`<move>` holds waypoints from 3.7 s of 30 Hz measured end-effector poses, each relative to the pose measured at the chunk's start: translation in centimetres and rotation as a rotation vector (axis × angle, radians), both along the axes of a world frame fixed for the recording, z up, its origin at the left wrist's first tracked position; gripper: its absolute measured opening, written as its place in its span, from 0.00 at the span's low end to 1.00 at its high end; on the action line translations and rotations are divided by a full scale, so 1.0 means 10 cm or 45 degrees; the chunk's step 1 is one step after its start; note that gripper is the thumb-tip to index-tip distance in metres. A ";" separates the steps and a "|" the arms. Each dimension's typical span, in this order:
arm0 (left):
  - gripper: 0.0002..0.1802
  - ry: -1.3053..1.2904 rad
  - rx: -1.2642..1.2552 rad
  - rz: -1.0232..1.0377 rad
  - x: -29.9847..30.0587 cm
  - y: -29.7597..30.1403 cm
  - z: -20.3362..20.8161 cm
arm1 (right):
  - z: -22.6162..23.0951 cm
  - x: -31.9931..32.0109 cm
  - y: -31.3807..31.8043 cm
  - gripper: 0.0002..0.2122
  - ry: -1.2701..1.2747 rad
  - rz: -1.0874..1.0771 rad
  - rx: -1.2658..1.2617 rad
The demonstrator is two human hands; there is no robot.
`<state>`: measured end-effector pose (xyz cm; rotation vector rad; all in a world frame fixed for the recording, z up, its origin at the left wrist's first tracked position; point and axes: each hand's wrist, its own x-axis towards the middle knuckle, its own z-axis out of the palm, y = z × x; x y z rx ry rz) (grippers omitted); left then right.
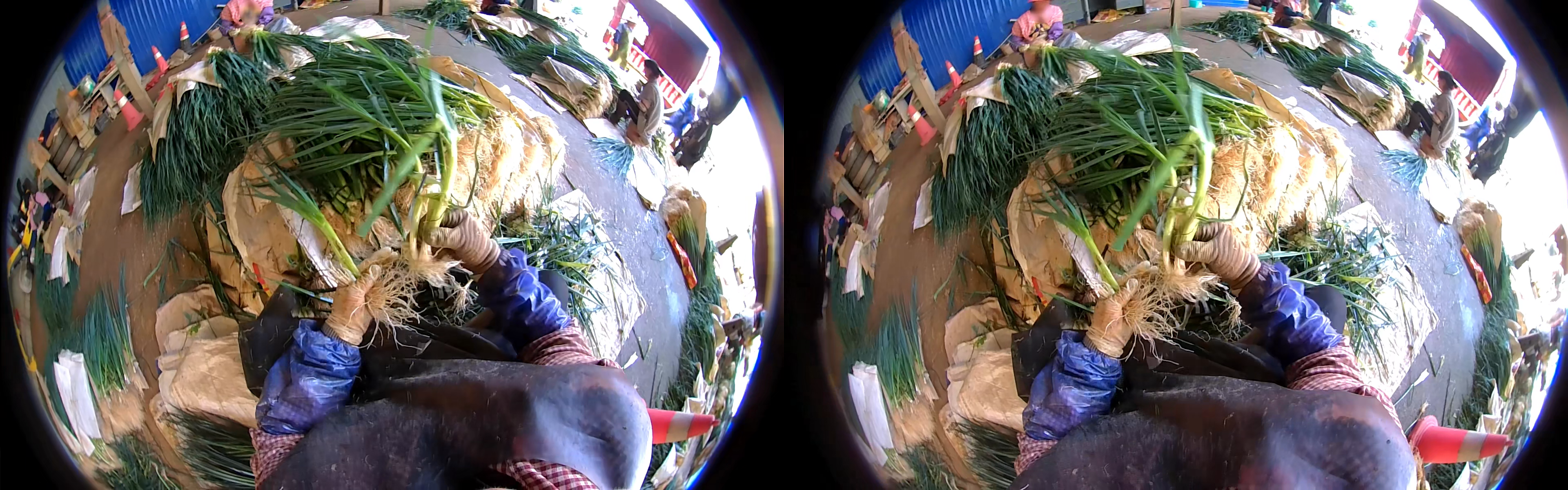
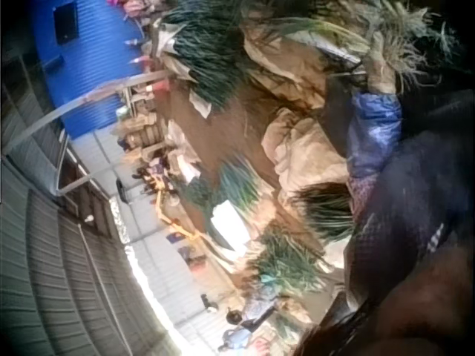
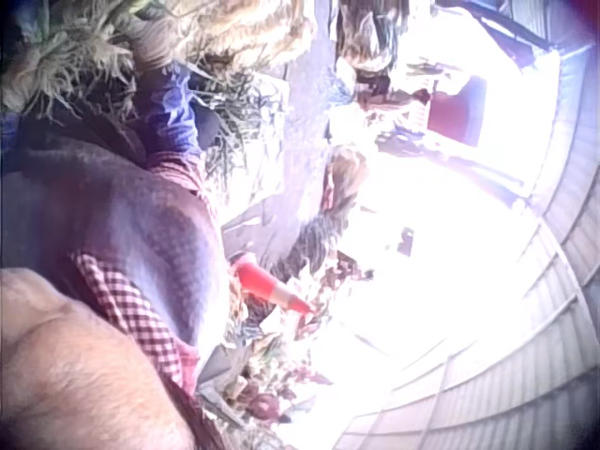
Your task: The person cleans green onions by hand, peeling away the outer skins and removing loose debris from the roots before setting them aside.
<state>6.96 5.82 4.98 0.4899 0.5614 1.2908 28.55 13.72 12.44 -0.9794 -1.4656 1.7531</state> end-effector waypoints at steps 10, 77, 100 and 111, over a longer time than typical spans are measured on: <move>0.15 0.211 -0.024 0.069 0.03 0.00 -0.41 | -0.57 -0.39 -0.03 0.21 0.242 0.238 0.249; 0.15 0.054 -0.030 0.041 -0.07 0.01 -0.38 | 0.37 0.77 2.19 0.19 -1.935 -0.305 1.045; 0.21 0.301 -0.002 -0.037 -0.07 -0.01 -0.29 | -0.39 -0.20 0.02 0.15 0.274 0.079 -0.280; 0.18 0.412 0.040 -0.197 -0.07 -0.14 -0.17 | -0.31 -0.51 -0.09 0.10 0.388 -0.340 0.037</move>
